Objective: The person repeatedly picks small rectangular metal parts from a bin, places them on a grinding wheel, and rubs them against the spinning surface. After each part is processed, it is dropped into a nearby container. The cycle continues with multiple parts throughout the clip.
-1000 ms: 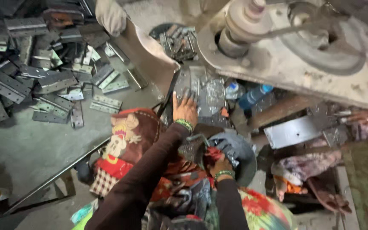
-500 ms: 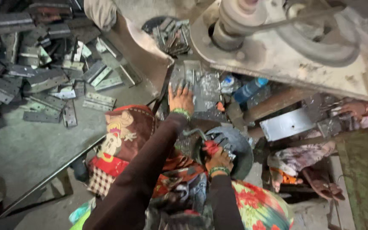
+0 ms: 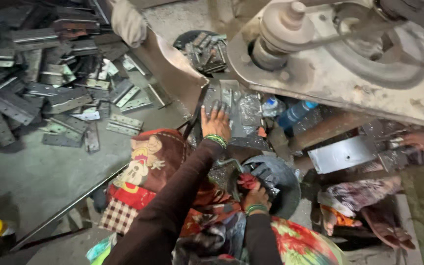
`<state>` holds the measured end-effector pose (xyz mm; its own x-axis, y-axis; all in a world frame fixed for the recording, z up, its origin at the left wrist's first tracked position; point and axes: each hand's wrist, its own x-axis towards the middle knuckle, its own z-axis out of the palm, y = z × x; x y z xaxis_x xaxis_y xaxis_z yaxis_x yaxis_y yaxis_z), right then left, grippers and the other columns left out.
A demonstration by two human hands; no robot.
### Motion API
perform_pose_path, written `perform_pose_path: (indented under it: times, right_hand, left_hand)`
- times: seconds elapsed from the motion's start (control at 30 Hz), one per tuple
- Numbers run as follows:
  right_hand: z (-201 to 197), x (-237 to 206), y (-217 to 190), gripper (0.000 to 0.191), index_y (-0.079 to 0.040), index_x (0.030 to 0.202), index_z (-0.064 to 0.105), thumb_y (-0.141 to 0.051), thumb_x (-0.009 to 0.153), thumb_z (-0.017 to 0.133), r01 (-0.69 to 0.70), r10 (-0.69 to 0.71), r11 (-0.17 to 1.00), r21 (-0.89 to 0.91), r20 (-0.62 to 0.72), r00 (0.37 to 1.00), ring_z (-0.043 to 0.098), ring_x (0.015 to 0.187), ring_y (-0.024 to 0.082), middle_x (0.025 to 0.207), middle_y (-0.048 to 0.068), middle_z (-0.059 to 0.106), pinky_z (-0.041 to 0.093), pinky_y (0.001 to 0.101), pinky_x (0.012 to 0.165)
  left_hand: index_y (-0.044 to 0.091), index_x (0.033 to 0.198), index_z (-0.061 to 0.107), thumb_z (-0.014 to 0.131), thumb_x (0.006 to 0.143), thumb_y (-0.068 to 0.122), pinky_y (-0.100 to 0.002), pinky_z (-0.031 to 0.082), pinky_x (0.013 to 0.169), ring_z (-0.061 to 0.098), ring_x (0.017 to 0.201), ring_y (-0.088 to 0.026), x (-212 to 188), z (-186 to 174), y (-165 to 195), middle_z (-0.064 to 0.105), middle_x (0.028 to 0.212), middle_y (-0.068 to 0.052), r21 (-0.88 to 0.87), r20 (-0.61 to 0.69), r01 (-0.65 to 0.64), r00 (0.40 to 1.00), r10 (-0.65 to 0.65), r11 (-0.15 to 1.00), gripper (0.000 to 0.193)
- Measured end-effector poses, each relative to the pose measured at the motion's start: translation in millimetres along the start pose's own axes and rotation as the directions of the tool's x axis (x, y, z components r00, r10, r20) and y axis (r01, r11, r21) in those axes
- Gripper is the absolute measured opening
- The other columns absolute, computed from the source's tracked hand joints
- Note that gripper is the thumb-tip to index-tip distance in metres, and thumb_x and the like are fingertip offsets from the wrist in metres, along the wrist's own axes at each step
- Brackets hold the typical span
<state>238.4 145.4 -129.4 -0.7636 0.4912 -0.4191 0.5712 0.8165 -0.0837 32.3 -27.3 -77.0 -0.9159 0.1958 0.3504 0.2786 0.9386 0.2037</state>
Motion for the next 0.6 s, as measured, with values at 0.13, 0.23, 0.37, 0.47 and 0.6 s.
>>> perform_pose_path:
  times: [0.13,0.23,0.37,0.47,0.6]
  right_hand:
    - [-2.9,4.9,3.6,0.088,-0.017,0.149,0.031,-0.051,0.083,0.077,0.074,-0.076,0.995,-0.06,-0.035,0.996,0.052,0.131,0.042,0.143,0.02,0.051,0.043,0.0561,0.107]
    - [-7.8,9.3,6.3,0.085,-0.014,0.148,0.034,-0.054,0.084,0.075,0.145,-0.163,0.976,-0.164,-0.103,0.981,0.06,0.124,0.041,0.135,0.022,0.059,0.046,0.0547,0.105]
    - [-8.3,14.1,7.7,0.07,-0.016,0.145,0.039,-0.051,0.09,0.067,0.07,-0.112,0.972,-0.224,-0.179,0.977,0.062,0.125,0.036,0.135,0.015,0.061,0.046,0.0588,0.104]
    - [-2.3,15.6,7.8,0.072,-0.016,0.15,0.033,-0.045,0.092,0.063,0.046,-0.062,0.993,-0.106,-0.151,0.987,0.056,0.128,0.039,0.143,0.017,0.052,0.045,0.0587,0.103]
    - [6.8,14.8,10.6,0.08,-0.012,0.156,0.025,-0.043,0.092,0.061,0.12,-0.124,0.991,-0.058,-0.071,0.99,0.048,0.133,0.042,0.15,0.02,0.041,0.043,0.0579,0.104]
  left_hand:
    - [0.014,0.133,0.065,0.048,0.097,0.029,-0.067,0.0,0.122,0.037,0.148,-0.024,-5.7,-2.6,-0.1,0.054,0.149,-0.003,0.003,0.111,-0.021,0.994,0.021,1.0,0.043]
    - [0.014,0.138,0.062,0.045,0.101,0.028,-0.066,0.0,0.124,0.037,0.149,-0.022,5.1,0.1,4.9,0.053,0.152,-0.002,0.033,0.087,0.003,0.996,-0.006,0.999,0.043]
    - [0.02,0.149,0.049,0.042,0.085,0.028,-0.067,-0.003,0.118,0.028,0.149,-0.024,35.9,3.8,10.7,0.038,0.162,-0.002,0.127,0.095,0.007,0.995,-0.02,0.992,0.064]
    - [0.016,0.149,0.048,0.039,0.103,0.028,-0.064,-0.002,0.123,0.025,0.154,-0.022,47.0,-3.0,12.3,0.036,0.163,-0.003,0.054,0.306,0.054,0.95,-0.068,0.997,0.049]
    - [0.013,0.149,0.049,0.042,0.099,0.026,-0.067,0.001,0.12,0.029,0.151,-0.024,28.4,-17.1,10.6,0.045,0.155,-0.005,0.065,0.181,0.024,0.983,-0.035,0.998,0.052]
